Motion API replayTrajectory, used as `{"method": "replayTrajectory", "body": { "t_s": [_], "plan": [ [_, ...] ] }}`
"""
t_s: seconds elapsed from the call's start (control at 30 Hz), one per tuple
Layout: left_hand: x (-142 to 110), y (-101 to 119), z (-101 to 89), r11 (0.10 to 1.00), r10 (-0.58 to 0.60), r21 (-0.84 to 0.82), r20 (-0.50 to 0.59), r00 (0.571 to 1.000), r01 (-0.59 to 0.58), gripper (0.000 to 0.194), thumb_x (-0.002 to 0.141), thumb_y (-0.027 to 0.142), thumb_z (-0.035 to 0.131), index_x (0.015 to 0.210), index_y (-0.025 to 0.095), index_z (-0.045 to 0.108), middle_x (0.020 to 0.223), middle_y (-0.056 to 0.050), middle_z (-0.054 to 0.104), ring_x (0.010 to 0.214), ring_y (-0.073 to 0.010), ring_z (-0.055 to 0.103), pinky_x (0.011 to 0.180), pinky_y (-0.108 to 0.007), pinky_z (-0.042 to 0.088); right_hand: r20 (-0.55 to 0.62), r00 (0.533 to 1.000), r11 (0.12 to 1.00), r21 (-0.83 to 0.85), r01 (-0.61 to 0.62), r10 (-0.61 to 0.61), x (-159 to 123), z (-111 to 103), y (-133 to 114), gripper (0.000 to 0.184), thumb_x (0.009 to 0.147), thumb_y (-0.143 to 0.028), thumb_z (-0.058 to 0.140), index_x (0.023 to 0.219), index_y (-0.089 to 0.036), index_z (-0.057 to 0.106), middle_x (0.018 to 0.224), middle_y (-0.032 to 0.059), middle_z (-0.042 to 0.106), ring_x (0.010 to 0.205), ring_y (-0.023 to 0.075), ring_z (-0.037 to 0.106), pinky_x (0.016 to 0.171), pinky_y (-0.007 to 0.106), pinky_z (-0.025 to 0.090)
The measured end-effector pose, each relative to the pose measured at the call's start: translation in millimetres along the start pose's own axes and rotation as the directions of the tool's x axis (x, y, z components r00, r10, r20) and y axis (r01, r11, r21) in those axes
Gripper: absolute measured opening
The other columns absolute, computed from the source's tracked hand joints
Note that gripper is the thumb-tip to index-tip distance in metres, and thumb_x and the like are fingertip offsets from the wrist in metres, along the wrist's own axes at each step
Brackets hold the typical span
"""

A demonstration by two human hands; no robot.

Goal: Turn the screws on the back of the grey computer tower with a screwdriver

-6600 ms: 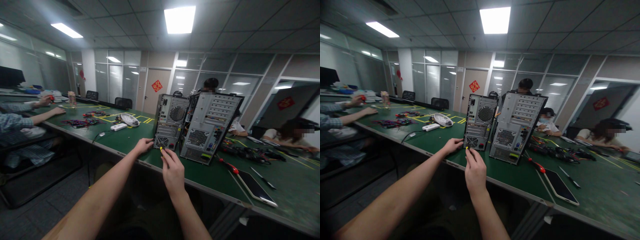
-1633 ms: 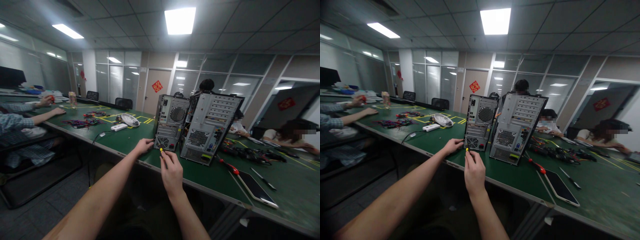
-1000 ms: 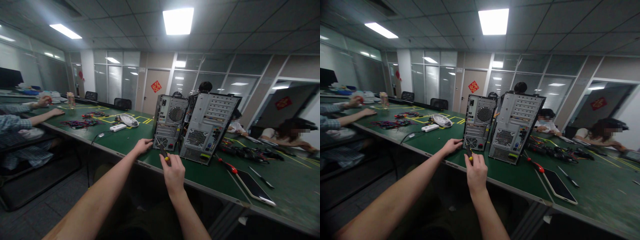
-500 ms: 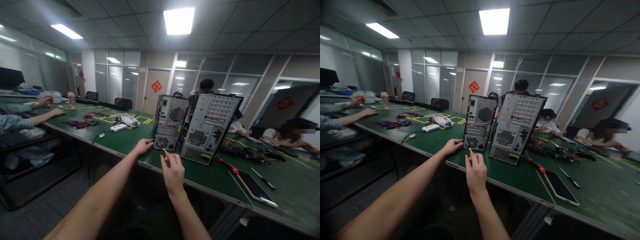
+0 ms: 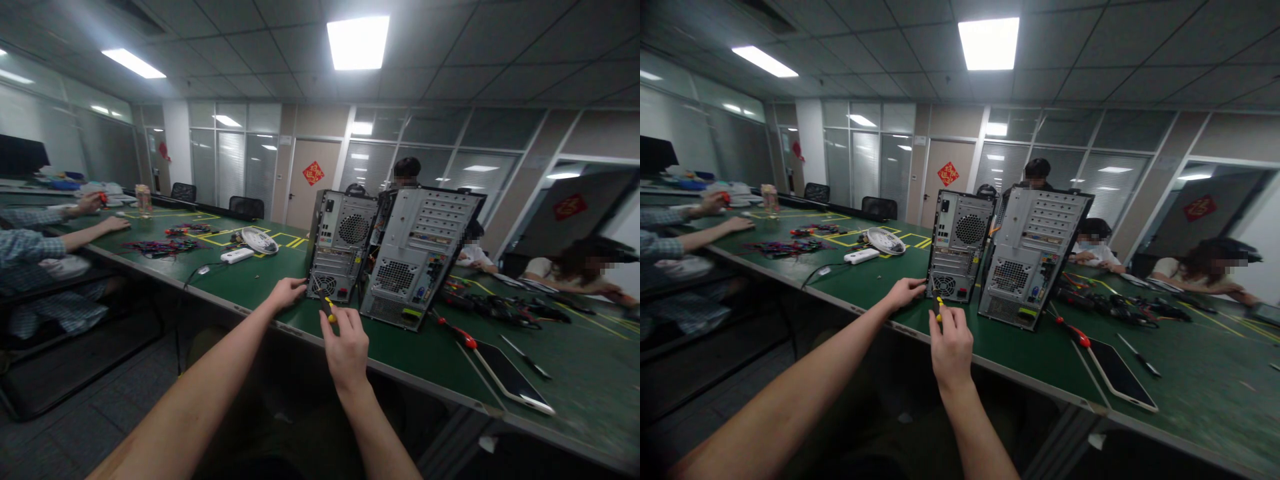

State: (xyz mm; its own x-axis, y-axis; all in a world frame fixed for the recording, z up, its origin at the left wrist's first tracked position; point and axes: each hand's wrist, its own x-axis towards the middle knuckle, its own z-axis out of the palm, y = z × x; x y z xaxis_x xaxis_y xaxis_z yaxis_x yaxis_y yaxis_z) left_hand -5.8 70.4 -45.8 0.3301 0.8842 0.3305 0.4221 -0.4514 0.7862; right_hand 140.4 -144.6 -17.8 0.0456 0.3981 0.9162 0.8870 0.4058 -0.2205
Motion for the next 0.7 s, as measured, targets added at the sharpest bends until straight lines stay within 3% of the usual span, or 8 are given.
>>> {"method": "replayTrajectory", "body": {
  "t_s": [0.7],
  "plan": [
    [-1.7, 3.2, -0.1, 1.0, -0.01, -0.023, 0.001, 1.0, 0.01, 0.05, 0.093, 0.037, 0.062, 0.137, 0.015, 0.068, 0.094, -0.007, 0.08, 0.075, -0.0183, 0.068, 0.07, -0.027, 0.051, 0.002, 1.0, 0.999, 0.046, 0.013, -0.013, -3.5, 5.8, 1.5, 0.019, 0.102, -0.028, 0.059, 0.112, -0.016, 0.071, 0.096, 0.0084, 0.066, 0.084, 0.0196, 0.07, 0.076, 0.032, 0.059]
  ]
}}
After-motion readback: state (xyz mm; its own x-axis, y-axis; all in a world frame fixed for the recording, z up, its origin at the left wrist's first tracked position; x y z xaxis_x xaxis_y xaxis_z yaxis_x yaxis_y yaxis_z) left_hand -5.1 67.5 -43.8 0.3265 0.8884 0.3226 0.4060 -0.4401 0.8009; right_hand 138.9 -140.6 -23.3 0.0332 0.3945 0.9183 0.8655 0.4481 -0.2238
